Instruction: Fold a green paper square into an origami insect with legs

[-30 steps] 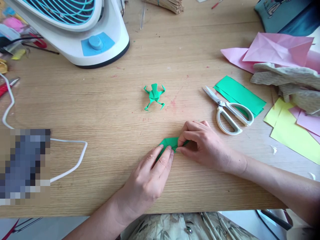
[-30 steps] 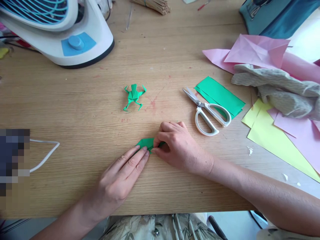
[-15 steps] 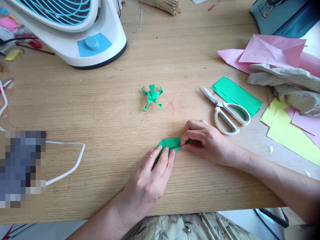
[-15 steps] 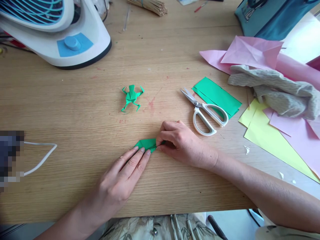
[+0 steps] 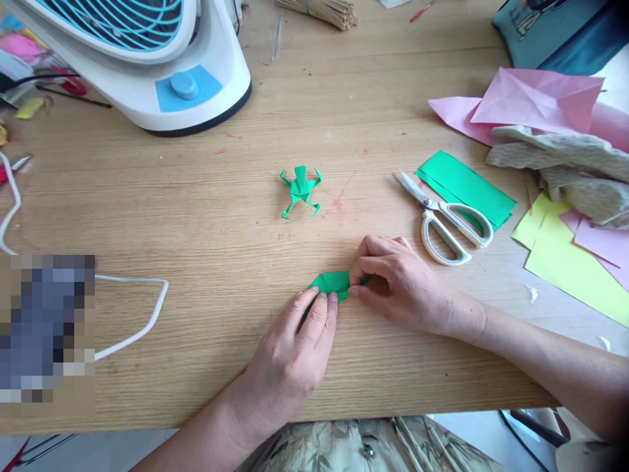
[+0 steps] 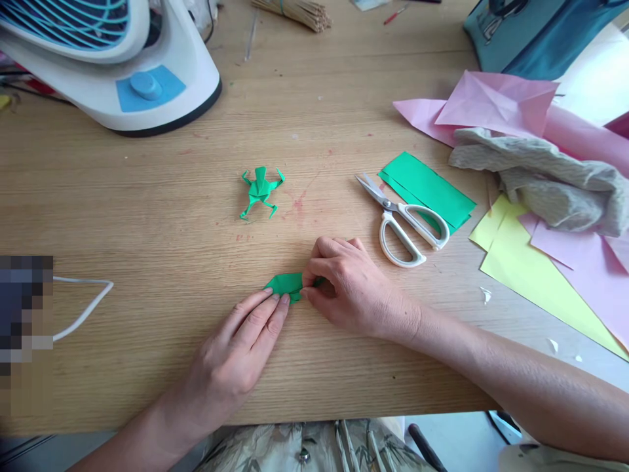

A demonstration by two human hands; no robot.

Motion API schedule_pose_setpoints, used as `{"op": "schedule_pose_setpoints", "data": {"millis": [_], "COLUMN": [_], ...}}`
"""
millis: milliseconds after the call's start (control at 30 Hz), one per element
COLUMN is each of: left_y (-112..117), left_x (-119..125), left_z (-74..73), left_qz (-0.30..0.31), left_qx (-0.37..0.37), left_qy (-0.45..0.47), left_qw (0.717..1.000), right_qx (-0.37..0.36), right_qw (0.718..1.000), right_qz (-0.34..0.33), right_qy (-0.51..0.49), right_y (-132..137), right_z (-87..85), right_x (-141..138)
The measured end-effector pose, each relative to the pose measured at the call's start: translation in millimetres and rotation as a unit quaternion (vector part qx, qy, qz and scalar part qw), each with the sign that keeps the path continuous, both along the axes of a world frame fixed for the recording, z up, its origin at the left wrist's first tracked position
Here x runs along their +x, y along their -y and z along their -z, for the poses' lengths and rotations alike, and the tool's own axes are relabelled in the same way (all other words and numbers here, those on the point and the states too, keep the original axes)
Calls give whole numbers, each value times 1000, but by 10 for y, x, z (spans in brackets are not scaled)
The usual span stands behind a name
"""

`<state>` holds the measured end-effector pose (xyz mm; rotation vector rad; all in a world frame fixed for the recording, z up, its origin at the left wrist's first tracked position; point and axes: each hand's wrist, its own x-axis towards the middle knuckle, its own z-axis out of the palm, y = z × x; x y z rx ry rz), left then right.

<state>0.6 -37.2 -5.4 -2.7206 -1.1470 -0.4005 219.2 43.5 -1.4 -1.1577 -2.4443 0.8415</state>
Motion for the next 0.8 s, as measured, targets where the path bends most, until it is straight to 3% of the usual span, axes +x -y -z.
{"op": "schedule_pose_setpoints", "data": {"millis": [267, 567, 800], "left_y": [21, -5, 1], "left_x": [28, 57, 65], "left_z": [-40, -43, -60], "left_qz": [-13, -25, -19], "left_qx": [-5, 4, 10], "left_qy": [-47, -54, -44], "left_qw": [999, 998, 999], "right_qx": [6, -16, 36], "right_qw": [999, 995, 995], "right_qz": [22, -45, -52], "right_qy": [32, -87, -72], "right_y": [39, -77, -65], "right_z": [-37, 71, 103], "right_x": [-63, 225, 188]}}
